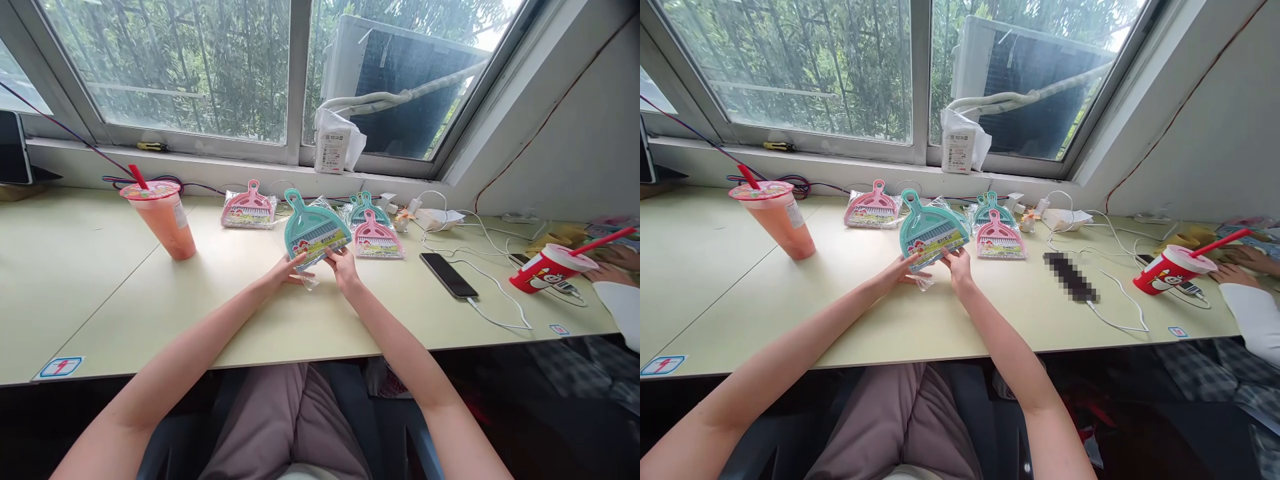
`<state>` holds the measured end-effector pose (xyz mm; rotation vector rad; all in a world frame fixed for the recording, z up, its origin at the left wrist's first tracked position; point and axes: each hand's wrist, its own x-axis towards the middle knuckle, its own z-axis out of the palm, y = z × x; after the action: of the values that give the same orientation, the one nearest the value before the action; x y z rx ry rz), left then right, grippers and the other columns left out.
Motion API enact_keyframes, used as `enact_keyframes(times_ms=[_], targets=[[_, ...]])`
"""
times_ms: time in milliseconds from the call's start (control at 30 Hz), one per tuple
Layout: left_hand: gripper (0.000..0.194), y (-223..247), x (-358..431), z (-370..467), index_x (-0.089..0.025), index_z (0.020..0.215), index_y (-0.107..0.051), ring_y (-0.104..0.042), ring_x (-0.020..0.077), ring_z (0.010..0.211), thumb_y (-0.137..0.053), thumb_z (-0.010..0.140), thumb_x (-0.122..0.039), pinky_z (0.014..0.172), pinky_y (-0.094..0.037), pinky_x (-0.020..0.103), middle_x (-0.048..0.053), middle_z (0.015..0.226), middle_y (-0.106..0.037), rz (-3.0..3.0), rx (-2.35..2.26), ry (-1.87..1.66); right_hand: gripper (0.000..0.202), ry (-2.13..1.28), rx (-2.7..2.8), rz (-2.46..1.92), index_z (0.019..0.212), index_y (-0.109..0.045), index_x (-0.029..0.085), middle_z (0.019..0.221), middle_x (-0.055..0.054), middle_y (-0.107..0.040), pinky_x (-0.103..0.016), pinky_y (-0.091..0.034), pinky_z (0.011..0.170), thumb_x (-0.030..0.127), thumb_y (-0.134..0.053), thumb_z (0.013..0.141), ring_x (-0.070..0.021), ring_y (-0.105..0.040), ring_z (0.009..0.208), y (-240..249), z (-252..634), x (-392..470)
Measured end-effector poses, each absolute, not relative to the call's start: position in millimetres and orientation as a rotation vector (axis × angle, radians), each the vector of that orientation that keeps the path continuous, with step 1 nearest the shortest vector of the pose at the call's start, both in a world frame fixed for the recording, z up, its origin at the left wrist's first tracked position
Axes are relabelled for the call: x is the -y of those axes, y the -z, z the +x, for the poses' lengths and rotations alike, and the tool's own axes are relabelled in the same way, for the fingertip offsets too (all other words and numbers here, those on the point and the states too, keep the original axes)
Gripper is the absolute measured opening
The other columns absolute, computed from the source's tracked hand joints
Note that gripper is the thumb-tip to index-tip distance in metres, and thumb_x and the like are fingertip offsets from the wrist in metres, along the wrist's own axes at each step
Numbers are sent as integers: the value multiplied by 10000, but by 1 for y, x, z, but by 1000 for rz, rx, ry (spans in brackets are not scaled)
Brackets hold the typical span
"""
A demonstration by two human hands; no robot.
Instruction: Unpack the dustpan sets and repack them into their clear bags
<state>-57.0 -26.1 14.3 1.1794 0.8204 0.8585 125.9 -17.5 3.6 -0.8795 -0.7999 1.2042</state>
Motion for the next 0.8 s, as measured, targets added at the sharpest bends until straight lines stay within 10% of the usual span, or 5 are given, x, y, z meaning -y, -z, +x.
enact_keyframes(times_ms=[133, 800], targets=[[682, -13, 19, -56, -267, 1271, -546, -637, 291, 1142, -766, 692, -554, 784, -573, 354, 104, 1335, -614, 1099, -850, -1144, 346, -1240, 786, -871, 952, -612, 204, 1013, -44, -730, -370, -573, 966, 206, -796, 659, -203, -688, 1034, -2, 124, 17], [634, 5, 20, -49, -144, 1144, -633, -685, 263, 994, -836, 614, -425, 788, -564, 339, 124, 1148, -706, 1078, -891, -1200, 262, -1280, 745, -858, 933, -601, 192, 947, -30, -743, -357, -606, 901, 130, -731, 714, -184, -719, 904, 2, 121, 19]])
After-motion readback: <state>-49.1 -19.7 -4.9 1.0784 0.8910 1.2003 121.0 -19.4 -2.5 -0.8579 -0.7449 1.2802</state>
